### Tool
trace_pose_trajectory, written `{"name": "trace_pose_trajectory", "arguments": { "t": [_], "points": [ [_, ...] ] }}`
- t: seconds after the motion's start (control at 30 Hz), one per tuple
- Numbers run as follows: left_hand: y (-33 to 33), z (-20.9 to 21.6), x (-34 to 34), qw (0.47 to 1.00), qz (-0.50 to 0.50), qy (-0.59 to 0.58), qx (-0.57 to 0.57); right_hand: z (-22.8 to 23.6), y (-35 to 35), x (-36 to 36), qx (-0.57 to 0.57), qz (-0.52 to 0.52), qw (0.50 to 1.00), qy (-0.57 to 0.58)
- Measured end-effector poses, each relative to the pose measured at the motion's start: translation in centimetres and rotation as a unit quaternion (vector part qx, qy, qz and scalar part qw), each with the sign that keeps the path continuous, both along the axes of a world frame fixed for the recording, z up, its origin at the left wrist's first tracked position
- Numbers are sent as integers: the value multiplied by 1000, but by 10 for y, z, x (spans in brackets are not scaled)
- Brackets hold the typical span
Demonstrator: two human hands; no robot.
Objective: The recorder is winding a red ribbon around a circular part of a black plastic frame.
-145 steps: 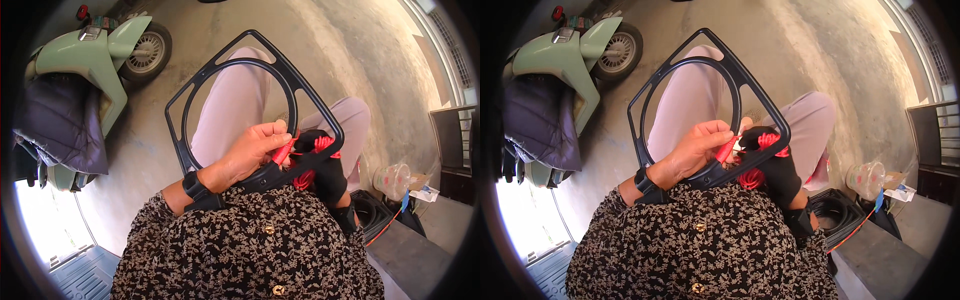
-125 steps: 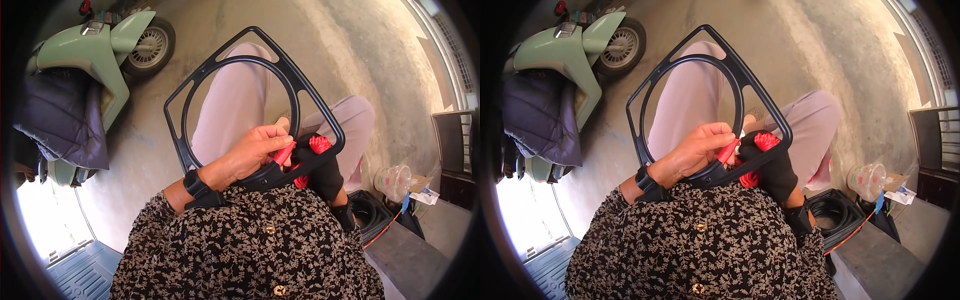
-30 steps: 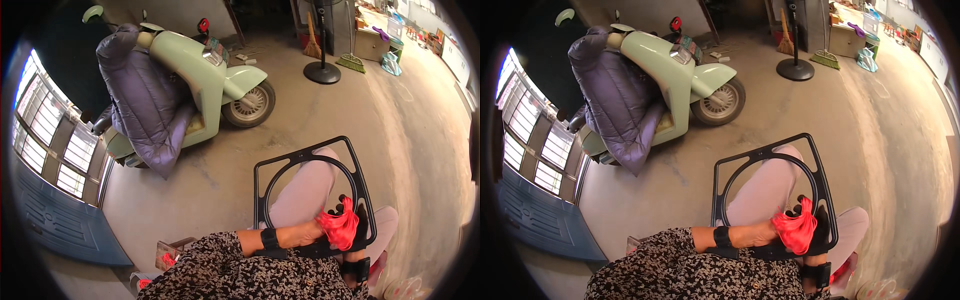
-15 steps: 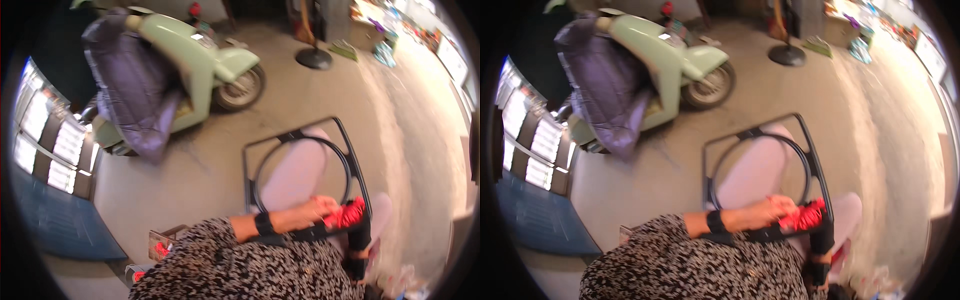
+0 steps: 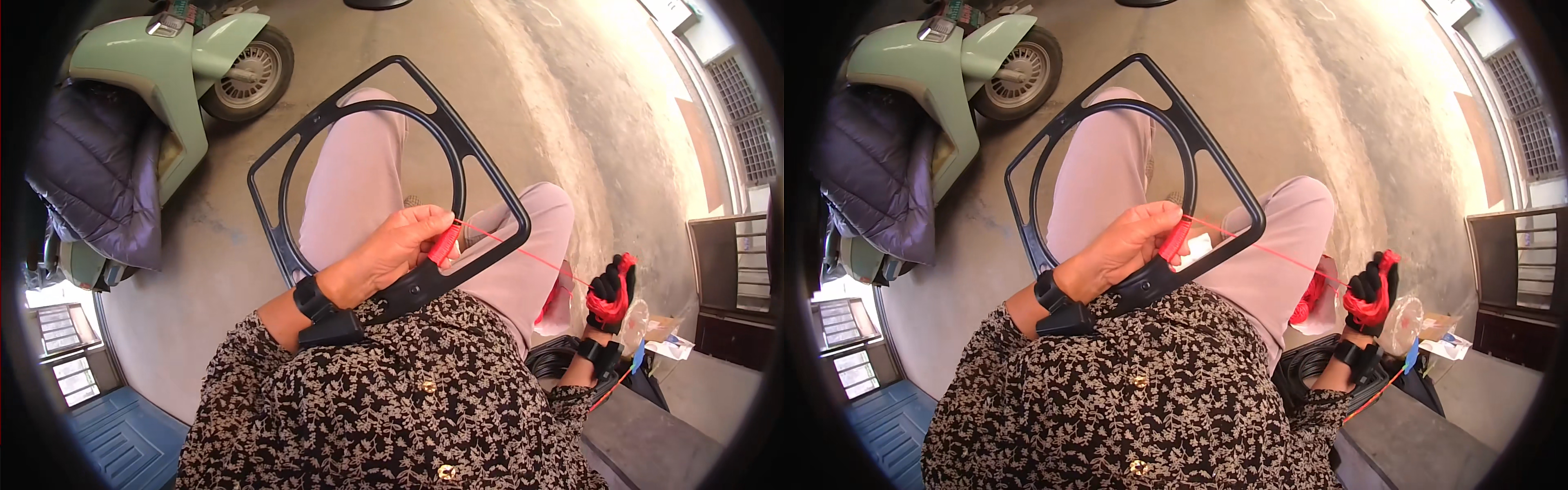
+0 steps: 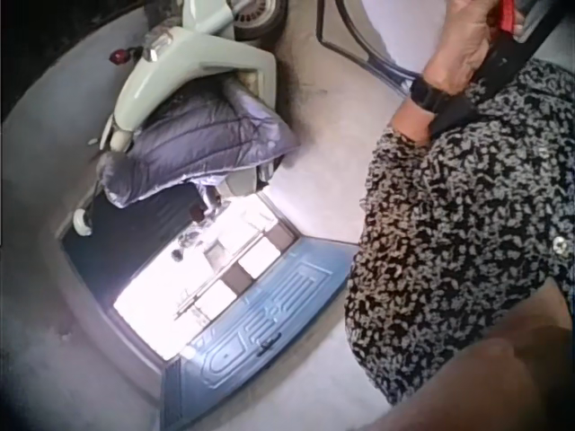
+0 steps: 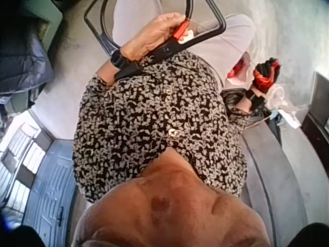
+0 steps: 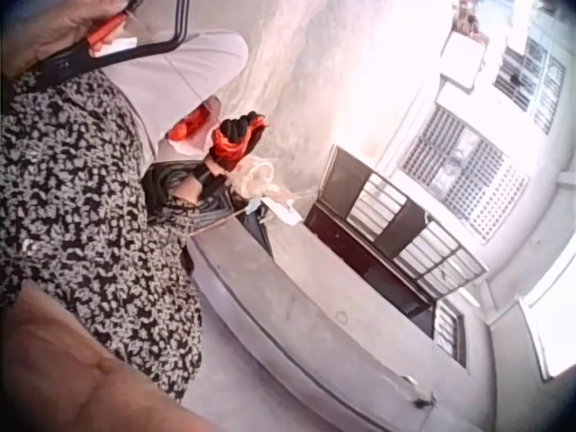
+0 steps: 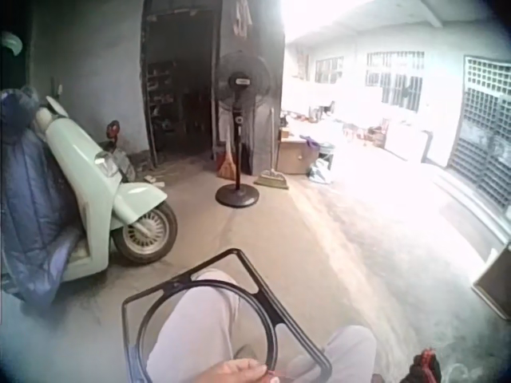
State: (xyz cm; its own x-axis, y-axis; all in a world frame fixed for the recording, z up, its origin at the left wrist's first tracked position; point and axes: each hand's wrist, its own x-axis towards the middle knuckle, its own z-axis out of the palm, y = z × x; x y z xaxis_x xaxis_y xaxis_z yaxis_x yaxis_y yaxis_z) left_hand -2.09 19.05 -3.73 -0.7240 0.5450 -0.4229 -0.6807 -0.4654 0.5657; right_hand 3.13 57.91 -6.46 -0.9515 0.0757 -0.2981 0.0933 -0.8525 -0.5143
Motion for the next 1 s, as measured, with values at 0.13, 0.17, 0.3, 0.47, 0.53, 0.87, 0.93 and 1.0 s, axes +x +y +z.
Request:
{"name": "trace_pose_trajectory", "arguments": {
  "t": [0.13, 0.17, 0.3, 0.47, 0.53, 0.87, 0.93, 1.0],
  "points": [
    [2, 5, -4, 1000, -8, 15, -7, -23, 6, -9, 181, 48, 981, -50],
    [2, 4, -4, 1000, -8, 15, -10, -12, -22, -19, 280, -33, 948, -145],
    [2, 3, -2, 1000, -11, 8, -22, 3, -91, -55, 661, -51, 749, 2],
    [10, 3, -1, 998, -65, -13, 13, -2, -184, -88, 529, -47, 841, 98],
    [9, 0, 0, 997, -70, -22, 16, 1, -202, -80, 410, 73, 873, 253],
    [12, -8, 6, 999, 5, -41, 10, 44, -226, -64, -53, 312, 946, 67],
    [9, -9, 7, 1000, 0, -21, 1, 39, -225, -66, -33, 319, 943, 93],
    [6, -9, 6, 1000, -5, -1, -8, 33, -220, -70, 18, 318, 942, 105]
  ]
}}
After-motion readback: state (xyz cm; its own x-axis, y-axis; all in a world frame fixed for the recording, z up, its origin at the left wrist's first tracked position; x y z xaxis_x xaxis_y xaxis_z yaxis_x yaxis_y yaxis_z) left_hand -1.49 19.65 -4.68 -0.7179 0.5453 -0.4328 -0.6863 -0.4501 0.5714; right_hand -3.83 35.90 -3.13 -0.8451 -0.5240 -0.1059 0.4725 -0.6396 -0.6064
